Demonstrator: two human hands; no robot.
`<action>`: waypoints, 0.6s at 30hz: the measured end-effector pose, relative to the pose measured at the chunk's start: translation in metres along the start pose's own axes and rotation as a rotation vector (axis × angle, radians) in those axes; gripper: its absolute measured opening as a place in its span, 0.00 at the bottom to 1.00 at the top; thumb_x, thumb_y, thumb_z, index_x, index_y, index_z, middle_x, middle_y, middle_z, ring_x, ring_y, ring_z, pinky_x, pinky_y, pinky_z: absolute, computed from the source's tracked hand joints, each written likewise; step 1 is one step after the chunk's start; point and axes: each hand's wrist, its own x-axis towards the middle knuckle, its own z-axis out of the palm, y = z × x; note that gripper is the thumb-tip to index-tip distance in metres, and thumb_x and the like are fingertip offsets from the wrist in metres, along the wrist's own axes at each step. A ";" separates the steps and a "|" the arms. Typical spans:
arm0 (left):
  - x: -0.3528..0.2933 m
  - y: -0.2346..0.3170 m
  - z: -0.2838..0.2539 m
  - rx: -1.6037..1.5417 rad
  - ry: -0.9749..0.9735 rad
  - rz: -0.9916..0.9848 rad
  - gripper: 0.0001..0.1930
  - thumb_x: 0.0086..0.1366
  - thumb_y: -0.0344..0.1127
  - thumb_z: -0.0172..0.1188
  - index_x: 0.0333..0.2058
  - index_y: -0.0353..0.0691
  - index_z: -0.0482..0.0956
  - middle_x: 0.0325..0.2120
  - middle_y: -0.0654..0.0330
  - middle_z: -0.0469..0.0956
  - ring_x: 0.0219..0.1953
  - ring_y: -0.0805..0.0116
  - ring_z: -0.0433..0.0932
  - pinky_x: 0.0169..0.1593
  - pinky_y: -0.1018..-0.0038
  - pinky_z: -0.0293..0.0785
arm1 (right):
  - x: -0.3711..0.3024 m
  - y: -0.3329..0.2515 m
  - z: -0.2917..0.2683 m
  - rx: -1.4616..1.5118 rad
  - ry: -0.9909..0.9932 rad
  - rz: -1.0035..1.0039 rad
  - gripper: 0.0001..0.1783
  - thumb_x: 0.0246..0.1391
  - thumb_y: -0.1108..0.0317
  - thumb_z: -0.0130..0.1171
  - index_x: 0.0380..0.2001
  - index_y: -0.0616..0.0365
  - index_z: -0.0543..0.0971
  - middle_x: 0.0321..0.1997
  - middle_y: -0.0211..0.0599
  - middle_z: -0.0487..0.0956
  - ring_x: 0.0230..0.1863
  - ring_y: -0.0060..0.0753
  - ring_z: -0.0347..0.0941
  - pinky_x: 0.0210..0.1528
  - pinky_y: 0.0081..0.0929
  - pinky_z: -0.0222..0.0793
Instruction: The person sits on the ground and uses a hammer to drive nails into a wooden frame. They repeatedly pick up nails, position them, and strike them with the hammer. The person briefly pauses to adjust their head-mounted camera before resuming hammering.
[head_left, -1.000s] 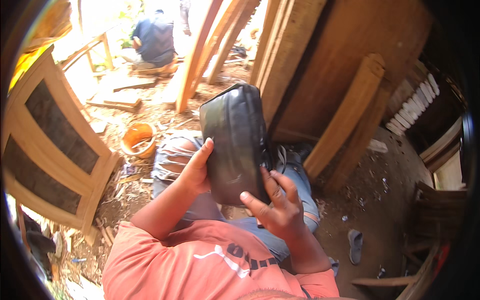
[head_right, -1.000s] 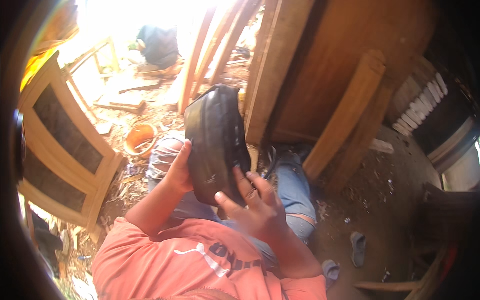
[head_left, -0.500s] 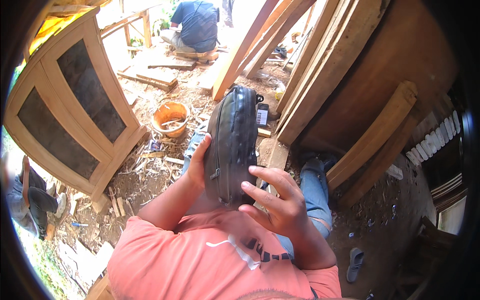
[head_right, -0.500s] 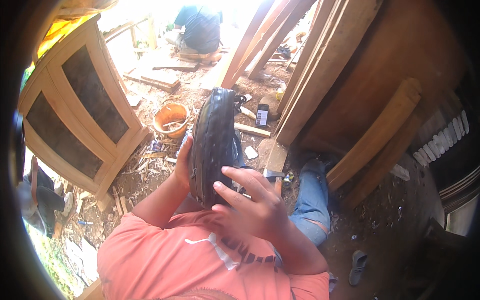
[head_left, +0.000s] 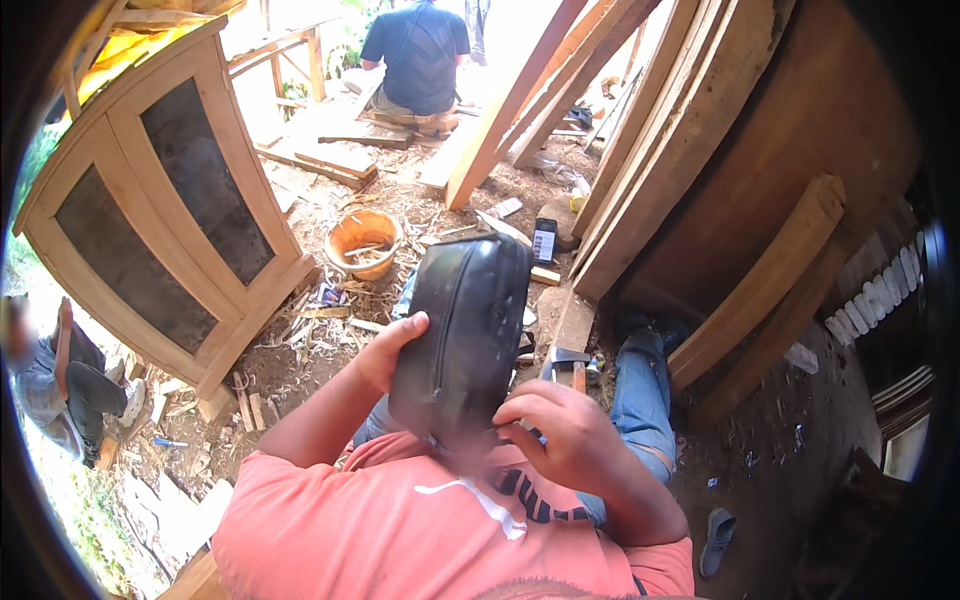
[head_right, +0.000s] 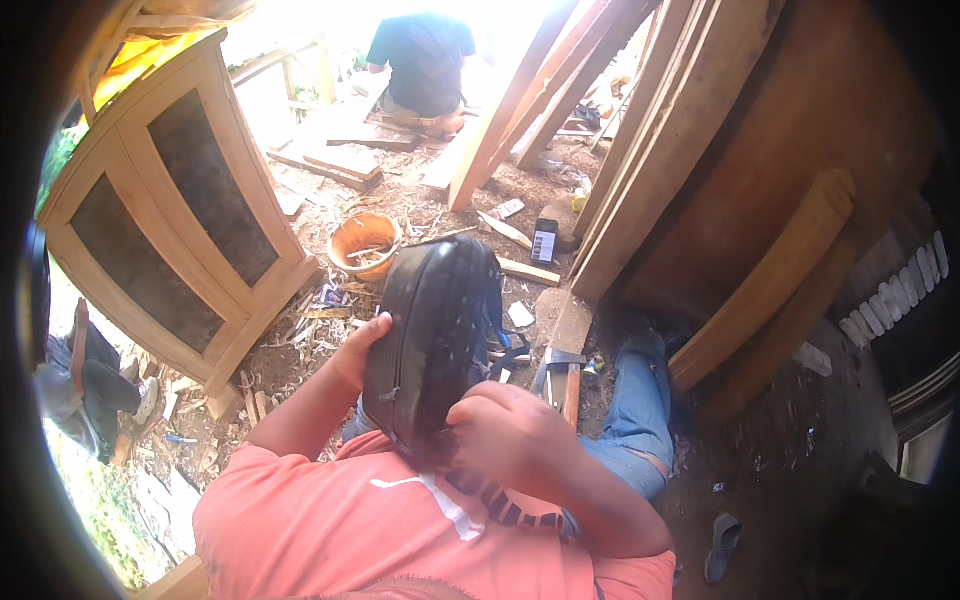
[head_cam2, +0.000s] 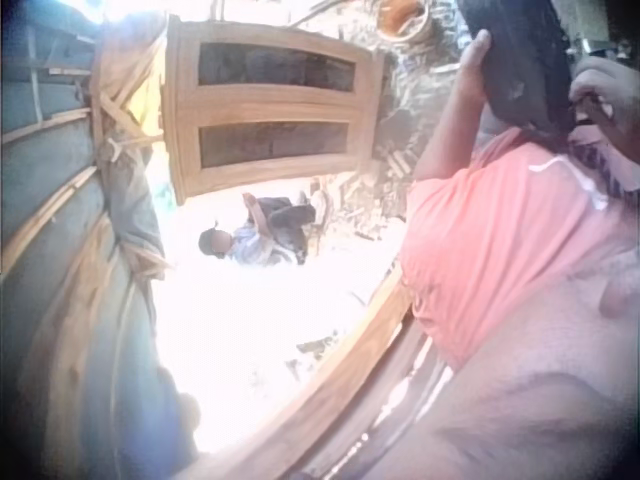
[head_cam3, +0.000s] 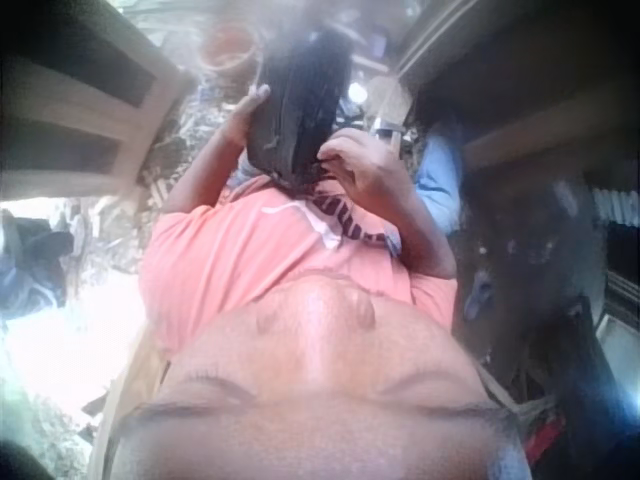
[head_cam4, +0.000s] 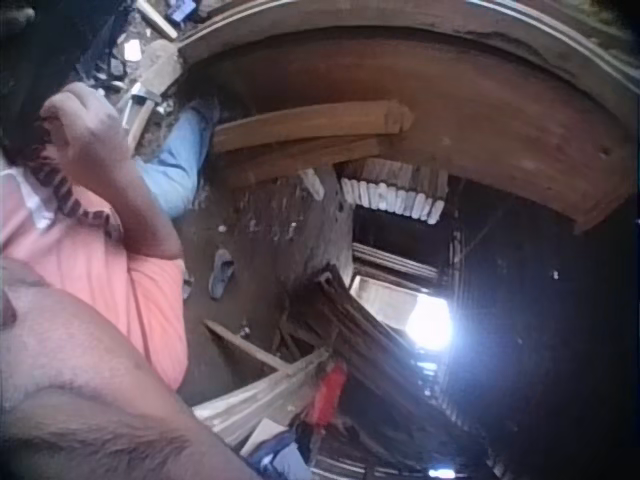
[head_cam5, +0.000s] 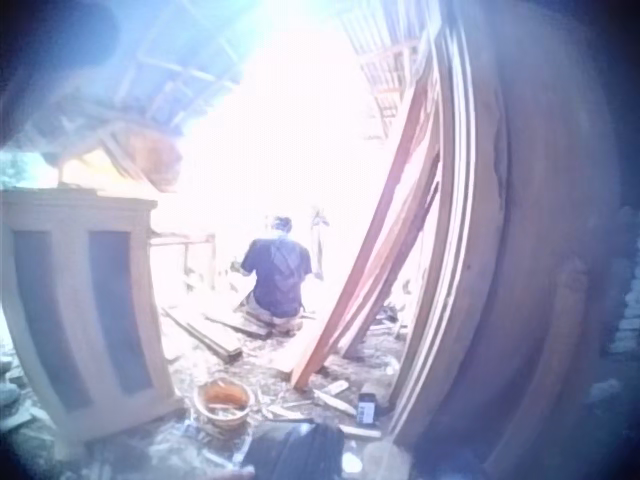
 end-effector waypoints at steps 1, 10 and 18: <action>0.002 0.003 0.003 0.024 0.004 -0.040 0.37 0.73 0.53 0.65 0.69 0.31 0.69 0.60 0.44 0.80 0.58 0.53 0.84 0.63 0.55 0.81 | 0.001 0.002 -0.005 -0.047 0.031 -0.032 0.09 0.54 0.77 0.72 0.38 0.57 0.83 0.40 0.40 0.84 0.41 0.45 0.84 0.44 0.38 0.80; 0.015 -0.006 -0.001 -0.012 -0.029 -0.188 0.37 0.73 0.51 0.64 0.70 0.31 0.68 0.61 0.42 0.79 0.59 0.52 0.83 0.64 0.56 0.80 | 0.085 0.080 -0.079 0.060 0.183 0.381 0.10 0.58 0.78 0.71 0.37 0.61 0.78 0.32 0.33 0.80 0.34 0.19 0.77 0.39 0.25 0.74; 0.011 0.010 -0.021 -0.230 -0.026 -0.218 0.32 0.76 0.53 0.59 0.66 0.31 0.73 0.55 0.43 0.84 0.51 0.53 0.88 0.57 0.57 0.85 | 0.067 0.043 -0.013 -0.488 0.306 -0.325 0.15 0.47 0.68 0.76 0.39 0.55 0.85 0.40 0.36 0.82 0.50 0.44 0.79 0.57 0.45 0.73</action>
